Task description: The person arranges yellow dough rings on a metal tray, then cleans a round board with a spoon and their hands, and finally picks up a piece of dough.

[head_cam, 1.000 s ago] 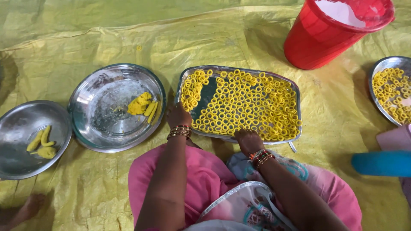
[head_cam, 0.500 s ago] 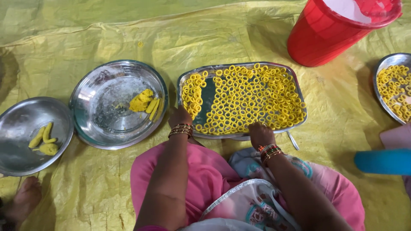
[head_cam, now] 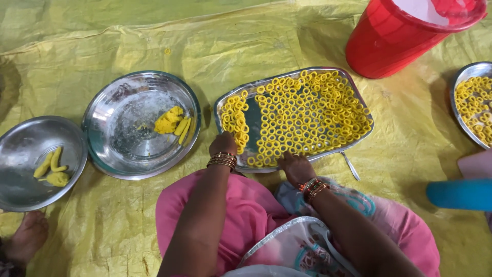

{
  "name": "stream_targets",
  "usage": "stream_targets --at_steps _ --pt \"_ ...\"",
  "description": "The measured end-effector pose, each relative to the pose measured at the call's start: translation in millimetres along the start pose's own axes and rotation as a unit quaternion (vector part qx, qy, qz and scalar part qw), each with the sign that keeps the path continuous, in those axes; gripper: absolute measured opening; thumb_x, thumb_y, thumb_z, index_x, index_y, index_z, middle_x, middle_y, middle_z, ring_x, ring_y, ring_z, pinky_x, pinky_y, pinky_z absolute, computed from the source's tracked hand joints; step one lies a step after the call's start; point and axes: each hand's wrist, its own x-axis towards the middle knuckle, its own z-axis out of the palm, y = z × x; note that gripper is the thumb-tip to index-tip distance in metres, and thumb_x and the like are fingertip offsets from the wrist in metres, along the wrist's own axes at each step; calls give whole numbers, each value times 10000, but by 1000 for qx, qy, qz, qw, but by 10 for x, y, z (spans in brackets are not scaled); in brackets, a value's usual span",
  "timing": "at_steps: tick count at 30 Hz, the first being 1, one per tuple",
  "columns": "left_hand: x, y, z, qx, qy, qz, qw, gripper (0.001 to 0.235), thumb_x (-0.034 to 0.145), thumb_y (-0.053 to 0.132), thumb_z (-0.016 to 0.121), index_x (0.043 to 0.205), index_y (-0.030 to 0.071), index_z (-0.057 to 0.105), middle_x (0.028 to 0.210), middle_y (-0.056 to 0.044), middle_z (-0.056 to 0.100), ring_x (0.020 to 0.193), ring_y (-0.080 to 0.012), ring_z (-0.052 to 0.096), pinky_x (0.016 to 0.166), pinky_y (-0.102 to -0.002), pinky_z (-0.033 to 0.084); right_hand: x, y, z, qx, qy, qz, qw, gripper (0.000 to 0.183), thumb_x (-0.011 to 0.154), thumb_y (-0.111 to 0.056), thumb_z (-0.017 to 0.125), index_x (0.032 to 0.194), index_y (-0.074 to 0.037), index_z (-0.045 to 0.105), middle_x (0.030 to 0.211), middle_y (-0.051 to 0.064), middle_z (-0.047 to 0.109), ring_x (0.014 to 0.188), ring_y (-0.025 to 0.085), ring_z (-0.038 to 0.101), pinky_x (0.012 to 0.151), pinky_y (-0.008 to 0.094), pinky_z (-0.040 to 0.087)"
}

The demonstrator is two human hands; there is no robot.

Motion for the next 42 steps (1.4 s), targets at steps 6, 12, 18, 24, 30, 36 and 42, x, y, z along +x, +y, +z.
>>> stream_targets --at_steps 6,12,18,24,30,36,42 --pt "-144 184 -156 42 -20 56 997 284 1102 214 433 1241 93 649 1185 -156 747 1101 -339 733 909 -480 575 -38 235 146 -20 -29 56 998 189 936 -217 526 1049 -200 676 1033 92 614 857 306 702 797 473 548" --pt "-69 197 -265 73 233 139 960 317 874 211 597 1175 115 625 1368 -152 562 1210 -348 591 907 -503 484 -122 433 363 -52 -24 117 992 147 965 -269 547 992 -190 668 1040 118 599 823 313 709 743 471 565" --pt "123 53 -112 23 109 51 992 376 969 240 556 1320 106 567 1202 -131 638 1034 -330 688 825 -502 547 -199 780 575 3 -29 219 975 139 925 -187 589 1040 -145 654 1195 208 577 863 383 708 747 492 583" --pt "151 19 -78 57 90 38 994 222 1002 252 516 1108 127 666 1123 -104 705 995 -308 719 832 -484 553 -263 1006 548 185 6 338 923 260 797 -71 619 1034 -141 700 1175 221 612 1046 457 656 900 521 552" --pt "69 80 -176 83 -19 27 996 237 985 277 535 1050 145 722 1086 -97 765 1047 -296 725 911 -464 515 -203 1113 414 167 -29 379 910 185 905 -79 584 1035 -120 708 1193 250 606 1063 470 653 905 540 547" --pt "-29 196 -213 81 90 70 990 226 976 290 557 1010 136 720 1010 -86 747 979 -298 716 888 -499 503 -89 1365 449 160 5 380 911 172 917 -84 590 1030 -133 711 1148 248 595 1018 477 651 878 536 552" --pt "-6 223 -198 56 109 123 985 205 944 194 556 1105 125 661 994 -99 741 953 -317 712 875 -513 500 -13 1629 340 174 45 372 911 175 887 -21 628 975 -140 721 1131 210 602 1030 440 663 891 514 555"
